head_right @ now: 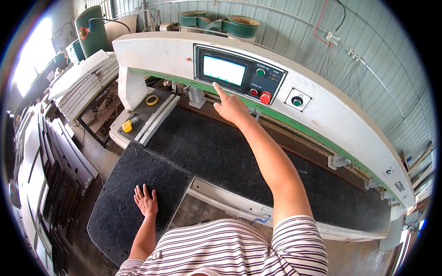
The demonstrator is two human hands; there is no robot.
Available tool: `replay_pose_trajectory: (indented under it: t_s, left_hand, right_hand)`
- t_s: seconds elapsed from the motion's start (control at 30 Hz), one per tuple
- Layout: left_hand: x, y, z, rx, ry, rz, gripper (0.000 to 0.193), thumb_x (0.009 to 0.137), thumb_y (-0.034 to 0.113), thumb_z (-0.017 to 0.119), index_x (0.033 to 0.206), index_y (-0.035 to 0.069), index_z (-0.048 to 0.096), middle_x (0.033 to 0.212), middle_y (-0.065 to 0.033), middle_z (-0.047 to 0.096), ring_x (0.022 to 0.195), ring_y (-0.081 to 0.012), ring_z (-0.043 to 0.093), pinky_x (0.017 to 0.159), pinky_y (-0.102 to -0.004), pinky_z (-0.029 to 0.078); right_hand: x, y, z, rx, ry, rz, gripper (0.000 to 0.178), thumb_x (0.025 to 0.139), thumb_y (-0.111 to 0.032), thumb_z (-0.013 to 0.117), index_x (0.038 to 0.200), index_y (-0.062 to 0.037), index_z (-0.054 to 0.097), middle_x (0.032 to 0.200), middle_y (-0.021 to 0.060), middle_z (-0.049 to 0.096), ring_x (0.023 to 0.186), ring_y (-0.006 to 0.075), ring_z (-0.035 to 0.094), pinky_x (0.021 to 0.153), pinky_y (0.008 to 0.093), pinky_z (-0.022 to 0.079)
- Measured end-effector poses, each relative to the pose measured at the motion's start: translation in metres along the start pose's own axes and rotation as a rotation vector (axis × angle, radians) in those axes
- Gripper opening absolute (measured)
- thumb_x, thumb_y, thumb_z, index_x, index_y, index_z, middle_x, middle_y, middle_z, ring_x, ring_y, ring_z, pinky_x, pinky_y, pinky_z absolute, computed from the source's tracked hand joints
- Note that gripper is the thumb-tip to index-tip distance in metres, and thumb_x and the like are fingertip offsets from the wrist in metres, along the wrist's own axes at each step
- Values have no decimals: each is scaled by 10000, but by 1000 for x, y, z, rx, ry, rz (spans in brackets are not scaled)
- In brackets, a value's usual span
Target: The person uses an air gun to clean a machine surface, moves large wood panels between a cart and an edge-banding machine, and operates a touchscreen control panel to process the boards.
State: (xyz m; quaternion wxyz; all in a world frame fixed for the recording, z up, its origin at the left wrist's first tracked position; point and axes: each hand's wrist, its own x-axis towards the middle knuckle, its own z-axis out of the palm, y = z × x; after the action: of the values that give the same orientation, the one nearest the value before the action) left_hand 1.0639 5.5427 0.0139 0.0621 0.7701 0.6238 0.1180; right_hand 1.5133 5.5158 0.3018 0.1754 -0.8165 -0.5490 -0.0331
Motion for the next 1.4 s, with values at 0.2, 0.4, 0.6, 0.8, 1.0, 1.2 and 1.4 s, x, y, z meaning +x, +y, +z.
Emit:
replay_pose_trajectory:
  t_s: [0.2, 0.4, 0.6, 0.8, 1.0, 1.2, 1.4]
  left_hand:
    - [1, -1, 3, 15, 3, -4, 595, 994, 476, 447, 1480, 136, 406, 1582, -154, 269, 1485, -308, 197, 1210, -455, 126]
    - [1, 0, 2, 22, -3, -3, 589, 997, 470, 443, 1481, 137, 404, 1581, -154, 270, 1484, -308, 199, 1211, -455, 130]
    - [1, -1, 4, 19, -6, -8, 585, 1000, 466, 440, 1481, 136, 404, 1582, -154, 268, 1484, -308, 201, 1211, -456, 131]
    - [1, -3, 5, 27, -1, -5, 576, 1005, 461, 428, 1480, 136, 408, 1581, -156, 269, 1483, -308, 205, 1211, -454, 134]
    - [0, -1, 3, 29, 5, -2, 564, 1012, 453, 417, 1476, 133, 414, 1578, -158, 278, 1480, -308, 215, 1212, -446, 136]
    - [0, 0, 1, 12, 5, -2, 545, 1014, 427, 430, 1470, 129, 421, 1577, -159, 283, 1480, -305, 218, 1212, -447, 138]
    - [0, -2, 4, -7, 23, 5, 529, 1012, 405, 443, 1460, 125, 436, 1570, -162, 298, 1476, -307, 230, 1209, -450, 145]
  right_hand:
    - [-11, 4, 2, 19, -4, -6, 787, 886, -291, 641, 1556, -256, 229, 810, 132, 705, 749, 327, 692, 733, 429, 548]
    - [-20, 4, 0, 25, -10, 1, 787, 895, -287, 633, 1559, -250, 214, 826, 156, 706, 789, 341, 697, 766, 448, 553]
    - [-25, 6, 5, -5, 15, -54, 779, 911, -304, 626, 1562, -232, 205, 877, 173, 712, 836, 342, 702, 814, 450, 556]
    - [-28, -6, -2, 27, 25, -62, 779, 917, -280, 630, 1564, -219, 200, 816, 133, 714, 754, 312, 705, 749, 417, 565]
    - [-25, -15, -13, 51, 17, -65, 776, 923, -307, 612, 1565, -195, 192, 769, 152, 702, 740, 314, 713, 737, 426, 583]
    - [-23, -17, -14, 36, -25, -46, 782, 925, -317, 605, 1567, -181, 179, 756, 153, 696, 733, 324, 709, 744, 435, 578]
    - [-25, -14, -11, 43, -16, -28, 805, 921, -330, 609, 1566, -142, 165, 823, 153, 714, 777, 326, 713, 773, 445, 577]
